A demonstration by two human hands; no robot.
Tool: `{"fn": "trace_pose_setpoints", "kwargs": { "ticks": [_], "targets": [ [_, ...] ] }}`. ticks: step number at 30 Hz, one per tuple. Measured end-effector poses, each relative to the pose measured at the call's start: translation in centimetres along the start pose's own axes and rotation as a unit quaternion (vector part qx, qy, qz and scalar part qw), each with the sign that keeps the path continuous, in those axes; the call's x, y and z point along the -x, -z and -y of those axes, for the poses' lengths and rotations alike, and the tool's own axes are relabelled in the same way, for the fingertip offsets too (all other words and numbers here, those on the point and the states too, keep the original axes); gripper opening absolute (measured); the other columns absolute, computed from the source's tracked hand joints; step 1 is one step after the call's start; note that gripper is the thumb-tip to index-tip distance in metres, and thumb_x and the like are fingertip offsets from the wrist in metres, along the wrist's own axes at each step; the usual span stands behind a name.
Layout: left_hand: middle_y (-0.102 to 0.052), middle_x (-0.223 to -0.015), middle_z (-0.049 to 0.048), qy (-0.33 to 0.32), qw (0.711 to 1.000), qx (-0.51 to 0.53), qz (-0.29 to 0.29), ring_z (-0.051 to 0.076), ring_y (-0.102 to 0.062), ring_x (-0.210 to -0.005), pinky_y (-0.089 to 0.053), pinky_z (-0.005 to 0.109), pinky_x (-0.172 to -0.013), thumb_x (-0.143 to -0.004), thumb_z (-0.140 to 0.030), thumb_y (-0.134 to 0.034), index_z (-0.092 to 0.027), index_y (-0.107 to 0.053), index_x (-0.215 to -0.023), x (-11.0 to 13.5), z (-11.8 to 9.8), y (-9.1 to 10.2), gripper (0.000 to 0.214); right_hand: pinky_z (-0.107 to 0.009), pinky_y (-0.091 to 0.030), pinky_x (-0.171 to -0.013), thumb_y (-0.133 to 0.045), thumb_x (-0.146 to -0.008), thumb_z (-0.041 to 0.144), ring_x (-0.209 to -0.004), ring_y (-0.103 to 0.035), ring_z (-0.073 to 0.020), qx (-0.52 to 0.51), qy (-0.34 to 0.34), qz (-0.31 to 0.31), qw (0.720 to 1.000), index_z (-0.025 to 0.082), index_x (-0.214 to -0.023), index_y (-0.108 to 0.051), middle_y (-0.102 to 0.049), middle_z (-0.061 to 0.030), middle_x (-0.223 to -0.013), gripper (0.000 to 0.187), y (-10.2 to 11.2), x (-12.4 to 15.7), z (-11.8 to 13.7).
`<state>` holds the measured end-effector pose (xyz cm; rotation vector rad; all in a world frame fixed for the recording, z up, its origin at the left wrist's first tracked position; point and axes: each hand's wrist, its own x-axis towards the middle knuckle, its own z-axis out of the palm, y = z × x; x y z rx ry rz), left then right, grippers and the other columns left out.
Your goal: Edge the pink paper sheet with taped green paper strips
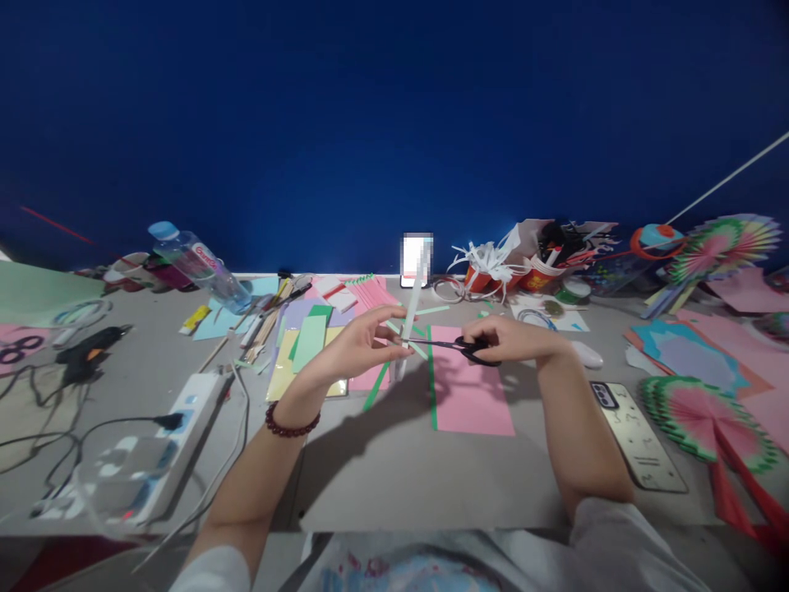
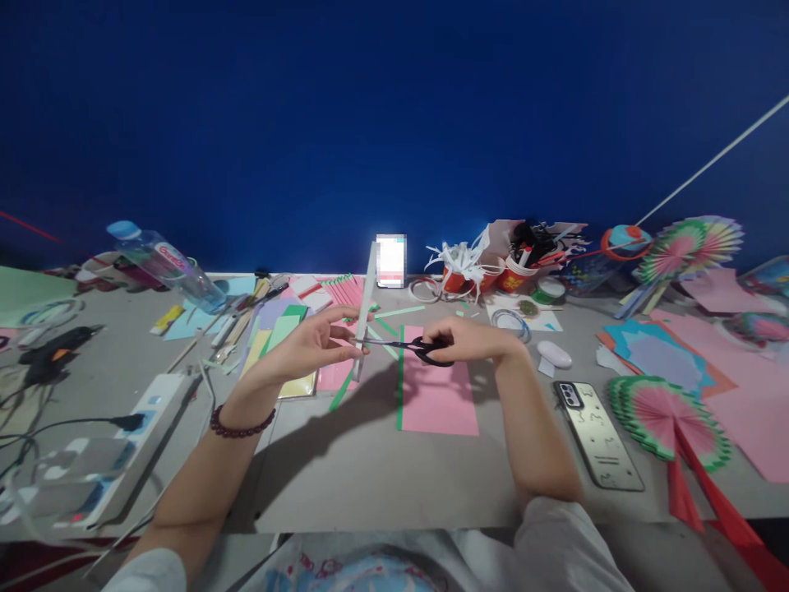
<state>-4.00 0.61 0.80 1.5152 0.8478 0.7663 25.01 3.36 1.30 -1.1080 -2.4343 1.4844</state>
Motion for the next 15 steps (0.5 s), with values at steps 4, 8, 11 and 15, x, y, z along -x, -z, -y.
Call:
{"fn": "trace_pose_setpoints", "kwargs": {
  "ticks": [4, 8, 11, 15],
  "targets": [
    [-0.051, -0.126, 0.0105, -0.005, 1.0, 0.001, -0.004, 0.015, -0.061, -0.084, -0.057, 0.029, -0.069, -0.071, -0.027, -0.076, -0.021, -0.059, -0.116, -0.02, -0.02, -0.03, 0.049, -0.025, -0.029, -0.056, -0.059, -0.079, 0.031, -0.062, -0.041, -0.0117, 0.002, 0.004, 0.001, 1.0, 0.019, -0.067, -0.052, -0.045, 0.003, -0.065, 0.019, 0.04, 0.0, -0.18],
    [-0.053, -0.122, 0.0098, 0.0, 1.0, -0.004, -0.001, 0.014, -0.061, -0.084, -0.057, 0.029, -0.071, -0.072, -0.027, -0.076, -0.02, -0.057, -0.117, 0.01, -0.1, -0.07, 0.049, -0.025, -0.029, -0.056, -0.059, -0.079, 0.031, -0.062, -0.041, -0.0116, 0.011, 0.003, -0.001, 1.0, 0.019, -0.067, -0.052, -0.045, 0.003, -0.064, 0.019, 0.05, 0.01, -0.17],
    [-0.049, -0.127, 0.0106, -0.002, 1.0, -0.005, 0.0, 0.014, -0.061, -0.085, -0.058, 0.029, -0.071, -0.072, -0.027, -0.075, -0.02, -0.056, -0.117, 0.05, -0.13, -0.11, 0.049, -0.025, -0.029, -0.056, -0.059, -0.079, 0.031, -0.062, -0.041, -0.0114, 0.009, 0.003, 0.001, 1.0, 0.018, -0.067, -0.052, -0.045, 0.0026, -0.065, 0.019, 0.02, 0.0, -0.11],
    [-0.048, -0.128, 0.0107, -0.003, 1.0, -0.001, -0.001, 0.013, -0.061, -0.085, -0.058, 0.029, -0.072, -0.073, -0.025, -0.075, -0.019, -0.055, -0.117, 0.08, -0.13, -0.15, 0.049, -0.025, -0.029, -0.056, -0.059, -0.079, 0.031, -0.062, -0.041, -0.0115, 0.01, 0.004, -0.002, 1.0, 0.018, -0.067, -0.053, -0.046, 0.0022, -0.065, 0.019, 0.0, 0.0, -0.08]
  ]
}}
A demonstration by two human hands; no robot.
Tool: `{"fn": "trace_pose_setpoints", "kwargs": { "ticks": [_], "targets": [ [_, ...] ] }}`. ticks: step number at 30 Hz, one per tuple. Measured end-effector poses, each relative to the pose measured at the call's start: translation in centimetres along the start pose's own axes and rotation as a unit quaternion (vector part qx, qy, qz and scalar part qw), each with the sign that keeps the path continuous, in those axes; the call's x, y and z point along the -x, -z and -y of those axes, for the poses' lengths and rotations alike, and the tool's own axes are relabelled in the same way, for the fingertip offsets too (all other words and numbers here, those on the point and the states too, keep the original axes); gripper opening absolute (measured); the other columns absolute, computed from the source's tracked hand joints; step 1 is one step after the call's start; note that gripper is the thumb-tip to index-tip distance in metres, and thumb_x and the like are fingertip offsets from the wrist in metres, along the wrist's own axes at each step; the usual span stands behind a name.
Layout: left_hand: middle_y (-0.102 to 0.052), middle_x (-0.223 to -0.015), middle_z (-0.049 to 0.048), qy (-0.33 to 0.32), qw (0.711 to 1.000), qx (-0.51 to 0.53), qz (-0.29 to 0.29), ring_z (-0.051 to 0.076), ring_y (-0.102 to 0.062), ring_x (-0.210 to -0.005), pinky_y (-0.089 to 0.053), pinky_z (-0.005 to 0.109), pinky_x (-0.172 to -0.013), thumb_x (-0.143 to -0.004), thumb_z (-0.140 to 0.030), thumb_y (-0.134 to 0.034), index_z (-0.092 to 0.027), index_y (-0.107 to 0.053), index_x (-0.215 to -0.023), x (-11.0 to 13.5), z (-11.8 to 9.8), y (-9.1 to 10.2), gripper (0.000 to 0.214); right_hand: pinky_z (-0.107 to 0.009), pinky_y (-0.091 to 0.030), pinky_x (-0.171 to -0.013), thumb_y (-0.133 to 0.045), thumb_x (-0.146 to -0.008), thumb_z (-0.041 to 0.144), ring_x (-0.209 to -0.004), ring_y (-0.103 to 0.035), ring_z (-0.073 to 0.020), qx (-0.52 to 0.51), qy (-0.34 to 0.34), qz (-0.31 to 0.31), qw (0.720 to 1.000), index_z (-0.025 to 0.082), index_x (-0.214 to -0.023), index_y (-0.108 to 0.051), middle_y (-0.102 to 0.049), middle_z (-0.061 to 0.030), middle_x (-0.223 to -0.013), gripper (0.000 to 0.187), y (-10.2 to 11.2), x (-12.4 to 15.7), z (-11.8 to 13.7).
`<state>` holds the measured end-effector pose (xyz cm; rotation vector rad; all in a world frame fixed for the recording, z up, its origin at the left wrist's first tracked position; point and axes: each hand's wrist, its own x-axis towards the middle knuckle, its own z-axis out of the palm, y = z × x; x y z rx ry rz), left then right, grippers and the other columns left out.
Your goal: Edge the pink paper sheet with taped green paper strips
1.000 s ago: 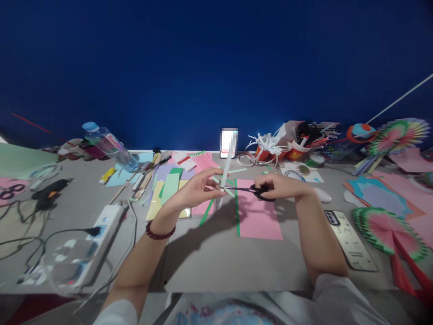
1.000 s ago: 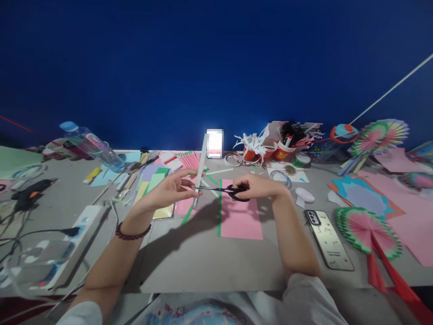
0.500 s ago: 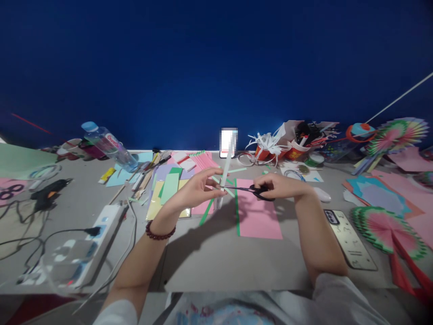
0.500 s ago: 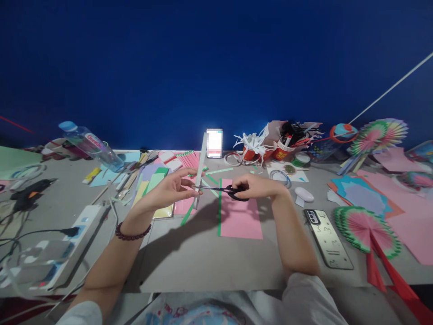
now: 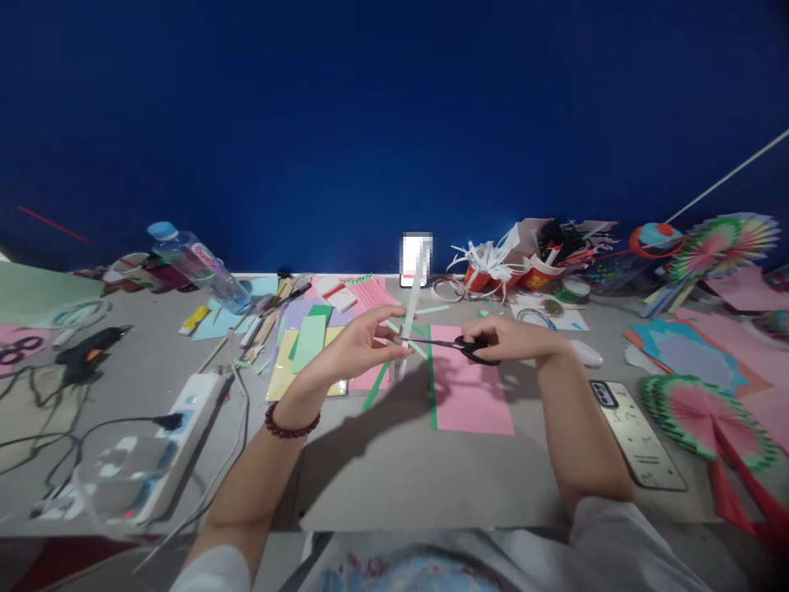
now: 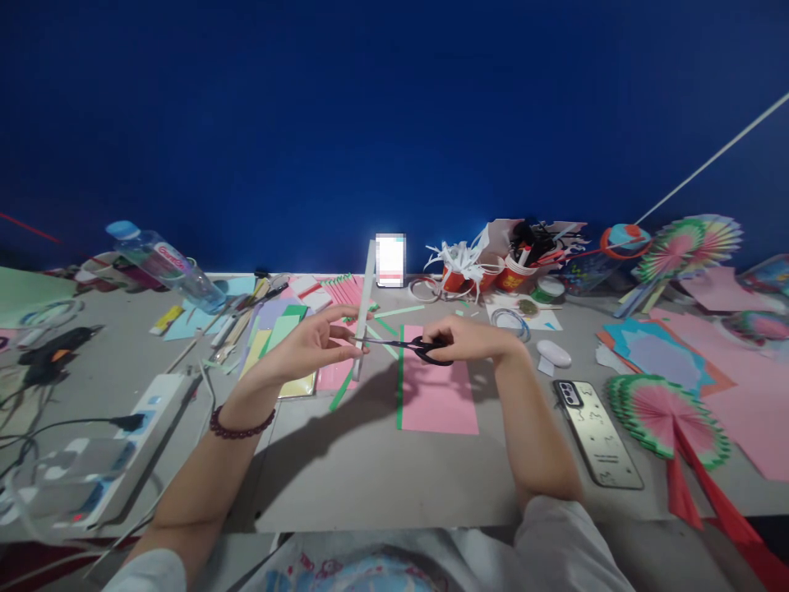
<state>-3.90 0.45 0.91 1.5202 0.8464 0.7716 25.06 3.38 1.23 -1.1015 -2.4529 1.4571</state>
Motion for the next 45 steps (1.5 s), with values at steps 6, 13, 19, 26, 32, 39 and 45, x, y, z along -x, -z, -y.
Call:
{"fn": "trace_pose_setpoints", "kwargs": {
  "ticks": [6, 13, 19, 26, 32, 39, 45],
  "targets": [
    [-0.047, -0.13, 0.0106, -0.005, 1.0, 0.002, 0.0, 0.013, -0.061, -0.086, -0.058, 0.029, -0.072, -0.073, -0.026, -0.075, -0.02, -0.054, -0.117, -0.03, 0.17, 0.01, 0.049, -0.025, -0.029, -0.056, -0.059, -0.079, 0.031, -0.062, -0.041, -0.0115, 0.008, 0.0, 0.002, 1.0, 0.018, -0.067, -0.052, -0.045, 0.0022, -0.065, 0.019, 0.01, 0.07, 0.02],
    [-0.047, -0.13, 0.0106, -0.003, 1.0, -0.012, -0.007, 0.012, -0.06, -0.084, -0.057, 0.028, -0.07, -0.072, -0.027, -0.075, -0.02, -0.055, -0.117, 0.04, 0.04, -0.06, 0.05, -0.026, -0.03, -0.056, -0.059, -0.08, 0.032, -0.063, -0.042, -0.0121, 0.008, 0.012, 0.0, 1.0, 0.017, -0.068, -0.054, -0.047, 0.0013, -0.067, 0.02, -0.01, 0.17, 0.01],
    [-0.048, -0.128, 0.0108, -0.001, 1.0, -0.011, -0.007, 0.013, -0.06, -0.085, -0.057, 0.028, -0.068, -0.072, -0.027, -0.075, -0.02, -0.055, -0.117, 0.1, 0.07, -0.02, 0.05, -0.025, -0.03, -0.056, -0.059, -0.081, 0.032, -0.062, -0.042, -0.0118, 0.008, 0.02, 0.004, 1.0, 0.017, -0.068, -0.053, -0.046, 0.0017, -0.066, 0.02, 0.06, 0.14, -0.22],
    [-0.05, -0.126, 0.0102, -0.004, 1.0, -0.003, -0.001, 0.012, -0.061, -0.082, -0.057, 0.026, -0.066, -0.072, -0.025, -0.075, -0.02, -0.056, -0.116, 0.11, -0.11, -0.13, 0.048, -0.026, -0.03, -0.056, -0.059, -0.081, 0.033, -0.063, -0.042, -0.0119, 0.017, 0.016, 0.003, 1.0, 0.018, -0.067, -0.052, -0.046, 0.0018, -0.067, 0.022, 0.07, 0.09, -0.41],
    [-0.05, -0.126, 0.0103, -0.002, 1.0, -0.004, -0.001, 0.013, -0.061, -0.083, -0.057, 0.026, -0.066, -0.071, -0.026, -0.075, -0.02, -0.056, -0.116, 0.03, 0.02, -0.11, 0.049, -0.026, -0.029, -0.055, -0.06, -0.081, 0.037, -0.062, -0.042, -0.0117, -0.001, 0.019, 0.008, 1.0, 0.017, -0.068, -0.054, -0.047, 0.0015, -0.067, 0.024, 0.05, 0.05, -0.46],
    [-0.055, -0.114, 0.0083, 0.012, 1.0, 0.001, 0.001, 0.016, -0.062, -0.086, -0.057, 0.03, -0.068, -0.071, -0.028, -0.077, -0.02, -0.055, -0.118, 0.01, 0.17, -0.01, 0.053, -0.026, -0.03, -0.056, -0.059, -0.081, 0.038, -0.061, -0.042, -0.0115, 0.022, 0.018, 0.003, 1.0, 0.017, -0.069, -0.055, -0.048, 0.0015, -0.067, 0.025, 0.17, 0.12, -0.34],
    [-0.059, -0.105, 0.0068, 0.016, 1.0, 0.01, 0.007, 0.016, -0.063, -0.087, -0.057, 0.032, -0.073, -0.071, -0.027, -0.077, -0.019, -0.053, -0.121, 0.08, 0.17, 0.08, 0.056, -0.026, -0.029, -0.056, -0.06, -0.08, 0.035, -0.062, -0.041, -0.0116, 0.004, 0.018, 0.002, 1.0, 0.018, -0.066, -0.053, -0.046, 0.002, -0.067, 0.023, 0.0, 0.07, -0.16]
  ]
}}
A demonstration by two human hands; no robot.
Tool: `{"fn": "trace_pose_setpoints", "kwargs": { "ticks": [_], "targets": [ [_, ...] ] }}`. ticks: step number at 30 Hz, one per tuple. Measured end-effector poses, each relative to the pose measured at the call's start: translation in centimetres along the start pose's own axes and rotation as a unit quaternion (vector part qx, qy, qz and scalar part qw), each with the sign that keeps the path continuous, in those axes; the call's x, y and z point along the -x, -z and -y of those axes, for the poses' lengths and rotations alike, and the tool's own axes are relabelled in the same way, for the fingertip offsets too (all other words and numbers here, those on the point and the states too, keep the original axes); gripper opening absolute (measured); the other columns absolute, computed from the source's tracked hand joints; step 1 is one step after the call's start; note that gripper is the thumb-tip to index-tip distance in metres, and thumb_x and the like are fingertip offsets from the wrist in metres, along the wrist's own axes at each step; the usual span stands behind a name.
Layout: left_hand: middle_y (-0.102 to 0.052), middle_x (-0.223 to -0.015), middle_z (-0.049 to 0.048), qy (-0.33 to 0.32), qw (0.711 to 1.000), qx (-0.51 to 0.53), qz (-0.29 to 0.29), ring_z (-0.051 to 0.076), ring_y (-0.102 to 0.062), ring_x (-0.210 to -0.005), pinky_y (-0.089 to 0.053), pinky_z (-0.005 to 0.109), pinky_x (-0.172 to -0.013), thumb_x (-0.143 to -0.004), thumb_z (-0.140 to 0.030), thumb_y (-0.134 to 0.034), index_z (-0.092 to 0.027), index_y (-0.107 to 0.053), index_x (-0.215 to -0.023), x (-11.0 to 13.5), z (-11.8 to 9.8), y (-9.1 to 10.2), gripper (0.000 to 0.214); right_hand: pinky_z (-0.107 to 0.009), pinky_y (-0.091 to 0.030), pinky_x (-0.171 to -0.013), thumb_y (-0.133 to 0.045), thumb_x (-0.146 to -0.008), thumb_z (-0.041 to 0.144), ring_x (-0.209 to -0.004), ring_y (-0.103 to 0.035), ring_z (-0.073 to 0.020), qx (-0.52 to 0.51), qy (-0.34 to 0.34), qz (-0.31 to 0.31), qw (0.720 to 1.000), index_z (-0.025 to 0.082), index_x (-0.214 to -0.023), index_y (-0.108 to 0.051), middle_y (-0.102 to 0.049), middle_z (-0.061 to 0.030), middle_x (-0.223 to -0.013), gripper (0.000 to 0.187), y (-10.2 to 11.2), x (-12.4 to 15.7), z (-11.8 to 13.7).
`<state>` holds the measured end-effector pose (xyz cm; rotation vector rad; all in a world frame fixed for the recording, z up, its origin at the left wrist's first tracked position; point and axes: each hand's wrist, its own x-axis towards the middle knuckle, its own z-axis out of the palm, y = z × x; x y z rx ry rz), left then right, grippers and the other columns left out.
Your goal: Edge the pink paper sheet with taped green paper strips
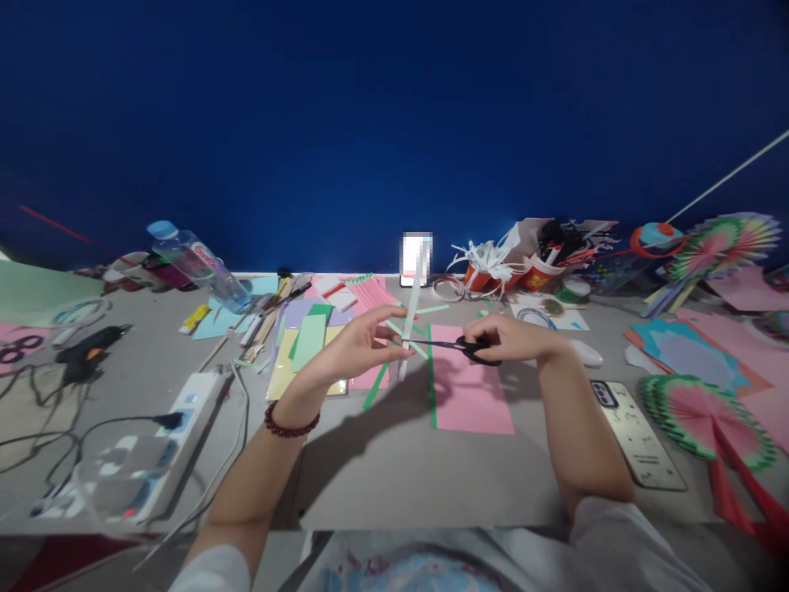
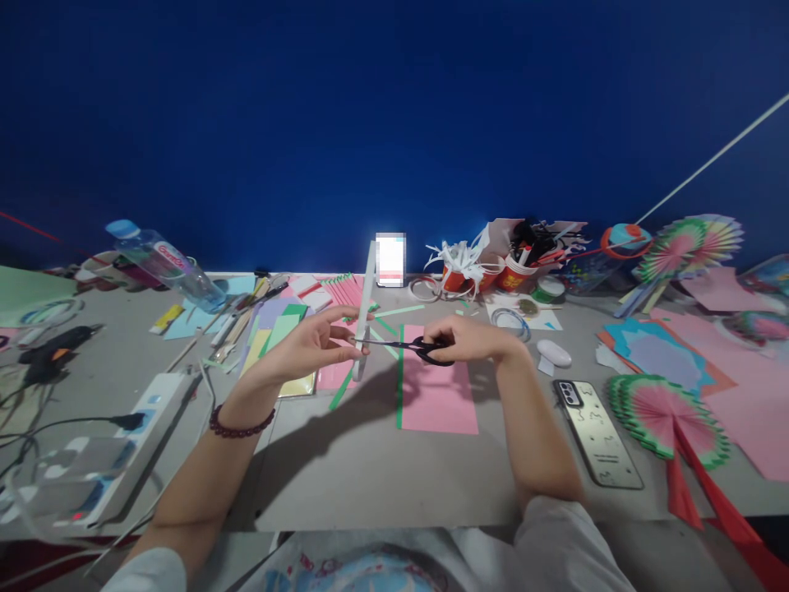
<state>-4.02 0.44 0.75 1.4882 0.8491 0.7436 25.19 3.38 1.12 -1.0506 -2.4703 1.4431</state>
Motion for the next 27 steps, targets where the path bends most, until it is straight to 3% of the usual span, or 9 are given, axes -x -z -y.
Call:
{"fn": "trace_pose_setpoints", "kwargs": {
  "ticks": [13, 17, 20, 27],
  "targets": [
    [-0.061, -0.102, 0.0076, -0.001, 1.0, -0.015, 0.004, 0.019, -0.063, -0.088, -0.057, 0.034, -0.073, -0.072, -0.029, -0.076, -0.018, -0.053, -0.123, 0.1, -0.2, -0.1, 0.056, -0.025, -0.028, -0.055, -0.063, -0.08, 0.033, -0.061, -0.038, -0.0101, -0.035, -0.003, 0.025, 0.999, 0.018, -0.066, -0.049, -0.043, 0.0038, -0.066, 0.025, -0.2, 0.0, -0.2],
    [-0.059, -0.111, 0.0087, -0.017, 0.999, -0.041, 0.017, 0.018, -0.062, -0.089, -0.057, 0.033, -0.073, -0.075, -0.03, -0.074, -0.02, -0.053, -0.123, 0.3, -0.1, 0.0, 0.054, -0.024, -0.029, -0.055, -0.062, -0.082, 0.039, -0.062, -0.038, -0.0099, -0.038, 0.001, 0.043, 0.998, 0.017, -0.068, -0.051, -0.043, 0.0035, -0.066, 0.028, -0.2, -0.1, -0.7],
    [-0.058, -0.115, 0.0083, -0.025, 0.997, -0.063, 0.041, 0.016, -0.062, -0.088, -0.056, 0.031, -0.072, -0.077, -0.028, -0.071, -0.021, -0.054, -0.123, 0.4, -0.4, 0.0, 0.049, -0.024, -0.03, -0.056, -0.061, -0.083, 0.041, -0.062, -0.038, -0.0098, -0.036, 0.014, 0.059, 0.998, 0.017, -0.069, -0.051, -0.044, 0.003, -0.067, 0.03, 0.0, -0.1, -0.9],
    [-0.065, -0.096, 0.0056, -0.061, 0.986, -0.117, 0.105, 0.014, -0.063, -0.076, -0.053, 0.027, -0.068, -0.082, -0.026, -0.066, -0.019, -0.056, -0.123, 0.3, -1.1, 0.1, 0.043, -0.024, -0.029, -0.055, -0.061, -0.082, 0.037, -0.062, -0.037, -0.0101, -0.038, 0.013, 0.041, 0.998, 0.018, -0.068, -0.047, -0.042, 0.0033, -0.066, 0.028, 0.0, 0.1, -0.7]
  ]
}}
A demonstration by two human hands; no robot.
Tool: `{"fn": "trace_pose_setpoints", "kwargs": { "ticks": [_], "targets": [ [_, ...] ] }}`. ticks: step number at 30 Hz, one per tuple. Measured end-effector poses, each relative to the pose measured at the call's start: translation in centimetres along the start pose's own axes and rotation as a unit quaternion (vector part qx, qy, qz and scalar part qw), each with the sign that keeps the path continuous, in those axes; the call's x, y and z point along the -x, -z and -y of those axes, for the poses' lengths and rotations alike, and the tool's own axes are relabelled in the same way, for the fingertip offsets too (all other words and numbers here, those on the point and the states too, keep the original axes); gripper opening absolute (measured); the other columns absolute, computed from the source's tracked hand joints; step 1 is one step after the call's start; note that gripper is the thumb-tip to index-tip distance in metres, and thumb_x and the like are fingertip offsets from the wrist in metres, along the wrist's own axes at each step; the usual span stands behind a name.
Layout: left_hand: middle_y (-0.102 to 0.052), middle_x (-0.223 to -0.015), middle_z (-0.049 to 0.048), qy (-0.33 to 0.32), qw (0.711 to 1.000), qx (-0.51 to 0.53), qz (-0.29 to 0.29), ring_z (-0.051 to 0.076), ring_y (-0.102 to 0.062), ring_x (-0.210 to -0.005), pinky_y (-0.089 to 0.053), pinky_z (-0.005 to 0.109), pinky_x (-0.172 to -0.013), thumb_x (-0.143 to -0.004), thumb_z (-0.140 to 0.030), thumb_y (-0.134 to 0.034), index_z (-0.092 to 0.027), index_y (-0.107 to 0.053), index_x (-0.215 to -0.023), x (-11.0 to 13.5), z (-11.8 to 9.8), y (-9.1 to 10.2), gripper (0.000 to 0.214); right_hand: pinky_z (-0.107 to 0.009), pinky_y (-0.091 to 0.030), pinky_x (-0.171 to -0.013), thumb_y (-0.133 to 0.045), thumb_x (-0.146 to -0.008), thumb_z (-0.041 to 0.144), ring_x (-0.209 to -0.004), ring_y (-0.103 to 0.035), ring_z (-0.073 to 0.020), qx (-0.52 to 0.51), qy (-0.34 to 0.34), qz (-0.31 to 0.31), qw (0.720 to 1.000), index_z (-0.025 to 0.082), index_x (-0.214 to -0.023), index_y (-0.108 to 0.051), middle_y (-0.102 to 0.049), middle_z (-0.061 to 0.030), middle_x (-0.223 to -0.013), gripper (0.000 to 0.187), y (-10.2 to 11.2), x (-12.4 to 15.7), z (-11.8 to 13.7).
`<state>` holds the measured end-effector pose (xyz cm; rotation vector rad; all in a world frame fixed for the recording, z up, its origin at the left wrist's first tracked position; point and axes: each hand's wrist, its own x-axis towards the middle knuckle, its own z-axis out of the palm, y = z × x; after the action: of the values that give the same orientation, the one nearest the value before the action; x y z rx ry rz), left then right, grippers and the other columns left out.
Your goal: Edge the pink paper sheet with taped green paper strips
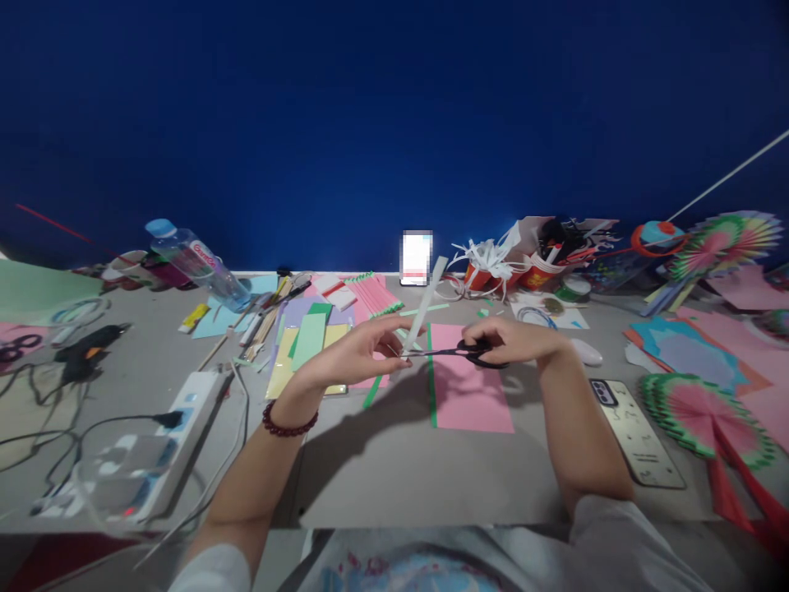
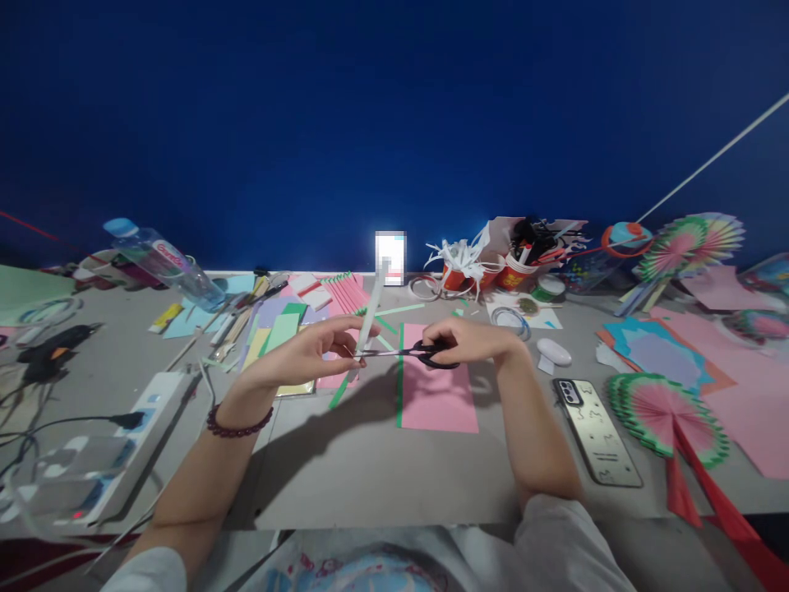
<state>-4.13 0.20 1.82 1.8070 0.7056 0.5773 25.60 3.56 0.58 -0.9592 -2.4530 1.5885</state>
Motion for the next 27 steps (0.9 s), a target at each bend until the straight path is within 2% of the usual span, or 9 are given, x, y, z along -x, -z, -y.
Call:
{"fn": "trace_pose_setpoints", "kwargs": {
  "ticks": [3, 5, 11, 15, 19, 24, 27],
  "targets": [
    [-0.064, -0.082, 0.0026, -0.002, 1.0, -0.016, 0.01, 0.014, -0.063, -0.071, -0.052, 0.027, -0.065, -0.082, -0.027, -0.065, -0.02, -0.054, -0.127, 0.0, 0.0, 0.1, 0.046, -0.024, -0.029, -0.055, -0.062, -0.08, 0.034, -0.062, -0.039, -0.0104, -0.002, -0.008, -0.012, 1.0, 0.018, -0.068, -0.048, -0.044, 0.0031, -0.066, 0.024, -0.1, 0.0, 0.3],
    [-0.064, -0.081, 0.0023, 0.001, 1.0, -0.017, 0.018, 0.014, -0.063, -0.071, -0.052, 0.026, -0.064, -0.082, -0.027, -0.065, -0.02, -0.054, -0.128, 0.0, 0.0, 0.2, 0.048, -0.024, -0.03, -0.055, -0.062, -0.079, 0.033, -0.063, -0.04, -0.0108, -0.005, -0.012, -0.014, 1.0, 0.018, -0.07, -0.05, -0.046, 0.0027, -0.067, 0.021, -0.1, 0.0, 0.4],
    [-0.064, -0.087, 0.0042, 0.002, 0.999, -0.028, 0.02, 0.013, -0.062, -0.072, -0.052, 0.025, -0.064, -0.083, -0.026, -0.063, -0.02, -0.055, -0.127, -0.1, 0.2, 0.2, 0.046, -0.025, -0.031, -0.058, -0.059, -0.079, 0.029, -0.066, -0.04, -0.0118, 0.013, -0.012, -0.032, 0.999, 0.018, -0.075, -0.05, -0.045, 0.0014, -0.074, 0.014, -0.1, 0.4, 1.0],
    [-0.064, -0.093, 0.0058, 0.0, 1.0, -0.017, 0.02, 0.013, -0.062, -0.075, -0.054, 0.028, -0.069, -0.083, -0.028, -0.063, -0.02, -0.054, -0.127, -0.1, 0.4, 0.3, 0.046, -0.027, -0.033, -0.061, -0.056, -0.081, 0.031, -0.07, -0.04, -0.0131, 0.068, -0.001, -0.079, 0.995, 0.02, -0.08, -0.047, -0.042, 0.0006, -0.08, 0.014, 0.0, 1.0, 1.2],
    [-0.063, -0.096, 0.0056, 0.013, 1.0, 0.024, -0.002, 0.015, -0.062, -0.079, -0.055, 0.03, -0.071, -0.082, -0.029, -0.066, -0.021, -0.051, -0.129, -0.1, 0.7, 0.5, 0.051, -0.027, -0.033, -0.06, -0.056, -0.08, 0.035, -0.068, -0.04, -0.0139, 0.092, -0.024, -0.107, 0.99, 0.02, -0.079, -0.047, -0.043, 0.0003, -0.079, 0.018, 0.4, 1.7, 1.0],
    [-0.061, -0.106, 0.0076, 0.035, 0.994, 0.063, -0.079, 0.013, -0.059, -0.08, -0.054, 0.027, -0.067, -0.078, -0.027, -0.07, -0.021, -0.053, -0.127, -0.5, 1.5, 0.8, 0.052, -0.028, -0.033, -0.062, -0.056, -0.082, 0.043, -0.069, -0.043, -0.0149, 0.072, -0.064, -0.132, 0.986, 0.02, -0.078, -0.051, -0.048, 0.0, -0.077, 0.024, 1.6, 1.7, -1.5],
    [-0.061, -0.106, 0.0076, 0.043, 0.99, 0.069, -0.117, 0.013, -0.059, -0.08, -0.054, 0.026, -0.067, -0.076, -0.026, -0.071, -0.02, -0.056, -0.122, -0.7, 1.9, 1.0, 0.049, -0.029, -0.031, -0.06, -0.052, -0.085, 0.046, -0.066, -0.044, -0.0156, 0.08, -0.141, -0.206, 0.965, 0.02, -0.08, -0.058, -0.051, 0.0, -0.072, 0.028, 2.2, 0.5, -4.2]
  ]
}}
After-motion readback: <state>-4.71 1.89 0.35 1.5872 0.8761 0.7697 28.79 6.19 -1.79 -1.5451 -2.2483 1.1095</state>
